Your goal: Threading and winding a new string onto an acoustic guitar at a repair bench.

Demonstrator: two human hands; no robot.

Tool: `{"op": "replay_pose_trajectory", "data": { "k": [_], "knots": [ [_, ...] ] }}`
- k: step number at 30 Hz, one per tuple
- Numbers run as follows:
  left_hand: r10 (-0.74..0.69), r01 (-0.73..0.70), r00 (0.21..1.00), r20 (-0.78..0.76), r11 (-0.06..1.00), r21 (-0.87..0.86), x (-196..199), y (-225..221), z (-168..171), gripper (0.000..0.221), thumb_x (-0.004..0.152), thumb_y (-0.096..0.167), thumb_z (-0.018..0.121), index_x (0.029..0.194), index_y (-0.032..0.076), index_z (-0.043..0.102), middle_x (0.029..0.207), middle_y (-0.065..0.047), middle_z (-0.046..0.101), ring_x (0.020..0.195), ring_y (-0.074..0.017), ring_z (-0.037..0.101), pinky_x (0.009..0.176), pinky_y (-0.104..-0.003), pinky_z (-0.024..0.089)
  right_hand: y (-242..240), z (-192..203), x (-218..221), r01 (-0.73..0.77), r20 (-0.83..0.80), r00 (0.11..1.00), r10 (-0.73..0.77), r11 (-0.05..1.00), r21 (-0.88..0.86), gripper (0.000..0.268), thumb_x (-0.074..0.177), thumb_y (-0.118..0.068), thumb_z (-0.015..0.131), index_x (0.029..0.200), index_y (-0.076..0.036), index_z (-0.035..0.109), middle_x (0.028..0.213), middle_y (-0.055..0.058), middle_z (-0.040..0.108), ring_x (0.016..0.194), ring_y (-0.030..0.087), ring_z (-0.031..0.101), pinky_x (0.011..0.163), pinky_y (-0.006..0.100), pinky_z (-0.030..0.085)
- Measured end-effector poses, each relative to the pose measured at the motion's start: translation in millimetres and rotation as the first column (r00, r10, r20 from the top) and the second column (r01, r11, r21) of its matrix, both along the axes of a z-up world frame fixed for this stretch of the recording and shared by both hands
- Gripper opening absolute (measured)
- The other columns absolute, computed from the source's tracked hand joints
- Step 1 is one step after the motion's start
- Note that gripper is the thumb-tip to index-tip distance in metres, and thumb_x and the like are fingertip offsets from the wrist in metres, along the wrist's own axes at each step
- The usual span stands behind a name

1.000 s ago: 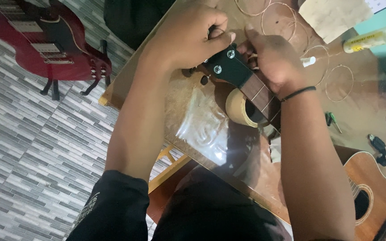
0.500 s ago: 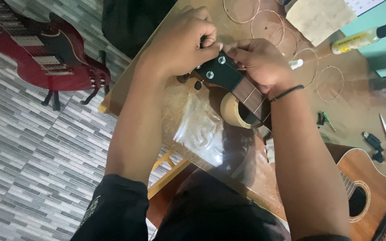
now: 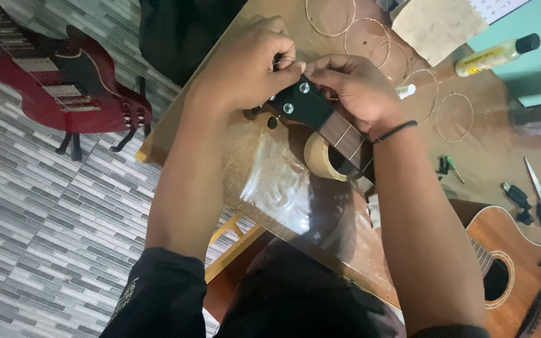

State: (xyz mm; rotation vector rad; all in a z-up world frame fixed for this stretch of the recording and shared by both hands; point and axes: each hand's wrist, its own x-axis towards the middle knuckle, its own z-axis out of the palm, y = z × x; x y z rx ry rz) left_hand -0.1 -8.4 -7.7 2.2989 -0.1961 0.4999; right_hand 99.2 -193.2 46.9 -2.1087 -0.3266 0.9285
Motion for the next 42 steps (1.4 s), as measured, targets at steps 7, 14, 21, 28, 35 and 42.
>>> {"op": "replay_pose_trajectory", "data": {
  "k": [7, 14, 21, 28, 35, 42],
  "knots": [
    [-0.013, 0.013, 1.0, -0.004, 0.998, -0.06, -4.4, -0.4, 12.6, 0.05, 0.102, 0.012, 0.074, 0.069, 0.011, 0.037, 0.079, -0.001, 0.049, 0.075, -0.0208, 0.049, 0.072, -0.039, 0.04, 15.0, 23.3, -12.1, -0.045, 0.112, 0.991, 0.069, 0.977, -0.207, 0.035, 0.097, -0.036, 0.067, 0.071, -0.015, 0.057, 0.063, -0.001, 0.052, 0.052, 0.009, 0.044, 0.041, 0.027, 0.026],
    [-0.025, 0.02, 0.997, -0.077, 0.997, -0.07, -5.5, -3.9, 13.2, 0.047, 0.108, 0.015, 0.074, 0.076, 0.011, 0.039, 0.086, -0.002, 0.043, 0.079, -0.0207, 0.045, 0.07, -0.037, 0.035, 0.1, 1.5, 24.7, -0.123, -0.114, 0.984, 0.135, 0.987, 0.104, 0.017, 0.083, 0.002, 0.064, 0.1, -0.002, 0.062, 0.074, 0.008, 0.064, 0.064, 0.015, 0.062, 0.06, 0.025, 0.057],
    [-0.013, -0.007, 0.99, -0.144, 0.99, -0.142, -8.2, -8.4, 23.4, 0.044, 0.109, 0.018, 0.069, 0.076, 0.01, 0.04, 0.087, -0.001, 0.04, 0.08, -0.0171, 0.044, 0.072, -0.035, 0.035, -1.7, 13.7, 33.8, -0.456, 0.191, 0.855, 0.483, 0.874, -0.17, 0.022, 0.09, -0.012, 0.065, 0.109, -0.019, 0.076, 0.093, -0.002, 0.071, 0.08, 0.011, 0.063, 0.069, 0.027, 0.049],
    [-0.017, -0.011, 0.991, -0.132, 0.979, -0.204, -11.0, -13.5, 30.4, 0.043, 0.109, 0.022, 0.066, 0.076, 0.009, 0.043, 0.091, -0.002, 0.045, 0.09, -0.0173, 0.051, 0.082, -0.033, 0.038, 10.6, 31.1, 14.2, -0.322, 0.045, 0.942, 0.332, 0.934, -0.151, 0.036, 0.102, -0.037, 0.065, 0.077, -0.012, 0.055, 0.068, 0.0, 0.064, 0.055, 0.009, 0.056, 0.056, 0.023, 0.044],
    [-0.056, 0.053, 0.998, -0.014, 0.987, -0.15, -5.6, -7.1, 20.4, 0.041, 0.108, 0.015, 0.068, 0.076, 0.007, 0.045, 0.093, -0.007, 0.049, 0.09, -0.0203, 0.055, 0.083, -0.035, 0.04, 8.4, 14.0, 14.9, -0.242, 0.047, 0.969, 0.243, 0.97, -0.027, 0.03, 0.097, -0.019, 0.061, 0.068, -0.011, 0.06, 0.062, 0.002, 0.062, 0.056, 0.01, 0.061, 0.056, 0.021, 0.048],
    [0.003, -0.01, 0.997, -0.082, 0.996, -0.087, -5.5, -3.2, 20.9, 0.043, 0.109, 0.032, 0.064, 0.077, 0.009, 0.046, 0.085, -0.003, 0.043, 0.083, -0.0204, 0.05, 0.073, -0.036, 0.038, 9.9, 15.2, 21.0, -0.365, 0.083, 0.912, 0.402, 0.886, -0.287, 0.041, 0.101, -0.046, 0.058, 0.078, -0.012, 0.063, 0.068, 0.003, 0.062, 0.06, 0.016, 0.054, 0.064, 0.032, 0.04]
  ]
}}
